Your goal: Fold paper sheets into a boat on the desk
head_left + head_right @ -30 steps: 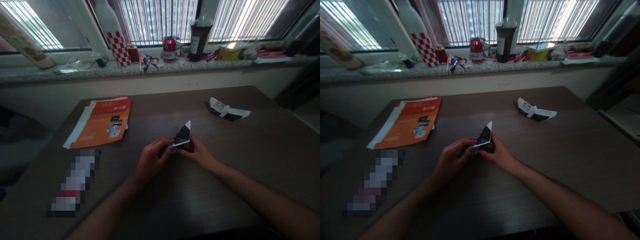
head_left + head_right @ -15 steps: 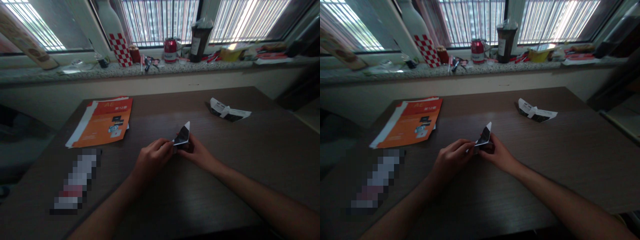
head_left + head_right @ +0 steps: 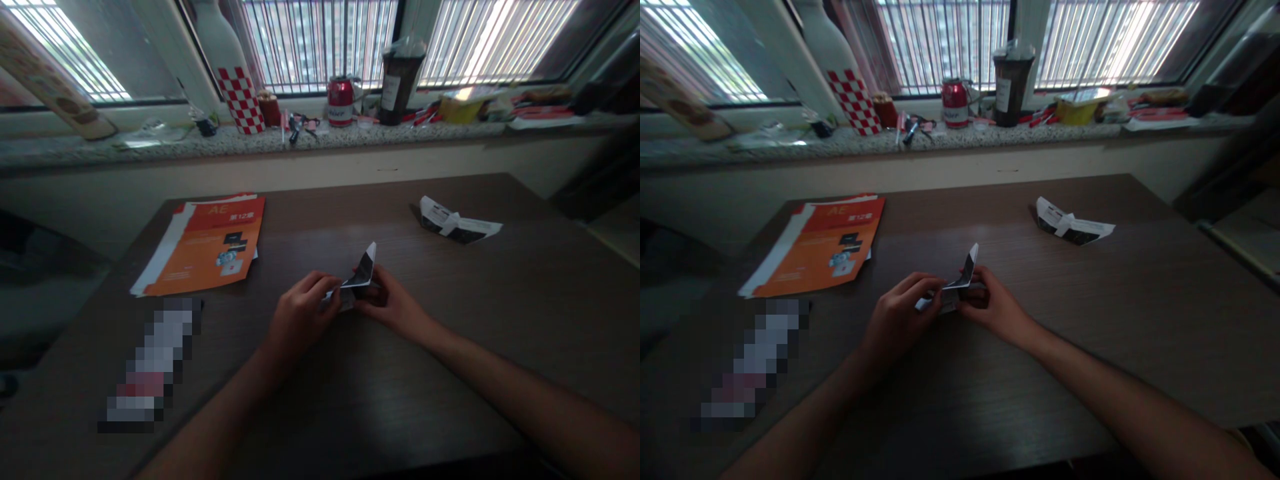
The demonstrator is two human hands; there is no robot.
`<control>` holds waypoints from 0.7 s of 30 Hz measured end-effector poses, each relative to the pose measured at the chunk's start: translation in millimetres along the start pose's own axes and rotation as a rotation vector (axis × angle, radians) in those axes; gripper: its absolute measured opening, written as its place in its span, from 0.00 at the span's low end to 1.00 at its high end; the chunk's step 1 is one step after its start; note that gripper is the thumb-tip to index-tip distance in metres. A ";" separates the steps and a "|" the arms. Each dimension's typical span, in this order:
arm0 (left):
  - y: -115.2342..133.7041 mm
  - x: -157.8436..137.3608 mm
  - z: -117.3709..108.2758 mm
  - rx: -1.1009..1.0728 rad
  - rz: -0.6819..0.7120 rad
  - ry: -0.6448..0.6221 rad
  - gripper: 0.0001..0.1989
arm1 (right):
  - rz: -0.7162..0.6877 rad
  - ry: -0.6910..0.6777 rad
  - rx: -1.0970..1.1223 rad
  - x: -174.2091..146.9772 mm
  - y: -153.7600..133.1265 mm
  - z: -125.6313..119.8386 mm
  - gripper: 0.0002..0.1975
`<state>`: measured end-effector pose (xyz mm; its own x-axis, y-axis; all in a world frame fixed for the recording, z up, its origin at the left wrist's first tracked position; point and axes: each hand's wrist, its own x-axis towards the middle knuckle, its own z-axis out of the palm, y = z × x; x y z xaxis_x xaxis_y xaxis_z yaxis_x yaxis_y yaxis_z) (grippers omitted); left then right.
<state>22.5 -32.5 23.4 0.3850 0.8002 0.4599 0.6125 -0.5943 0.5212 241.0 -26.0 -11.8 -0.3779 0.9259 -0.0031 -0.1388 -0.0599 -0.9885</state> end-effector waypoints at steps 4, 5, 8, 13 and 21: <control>-1.5 -0.3 1.3 -0.030 -0.057 -0.091 0.22 | 0.006 0.025 0.016 0.6 -3.1 1.3 0.30; -1.8 -0.7 1.9 -0.037 -0.071 -0.109 0.26 | 0.010 0.023 0.018 0.7 -4.1 1.8 0.30; -3.0 -2.4 3.8 -0.070 -0.102 -0.127 0.28 | -0.002 0.014 0.028 0.9 -5.0 2.8 0.31; -4.8 -3.8 5.2 -0.118 -0.110 -0.133 0.31 | -0.004 0.015 0.024 0.0 -1.5 1.8 0.33; -1.8 -1.3 4.5 -0.128 -0.098 -0.087 0.32 | -0.010 0.032 -0.046 -1.0 -2.9 1.8 0.32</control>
<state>24.0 -32.1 18.6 0.3898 0.8554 0.3412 0.5590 -0.5142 0.6505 240.1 -27.5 -8.7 -0.3473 0.9378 0.0024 -0.0993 -0.0342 -0.9945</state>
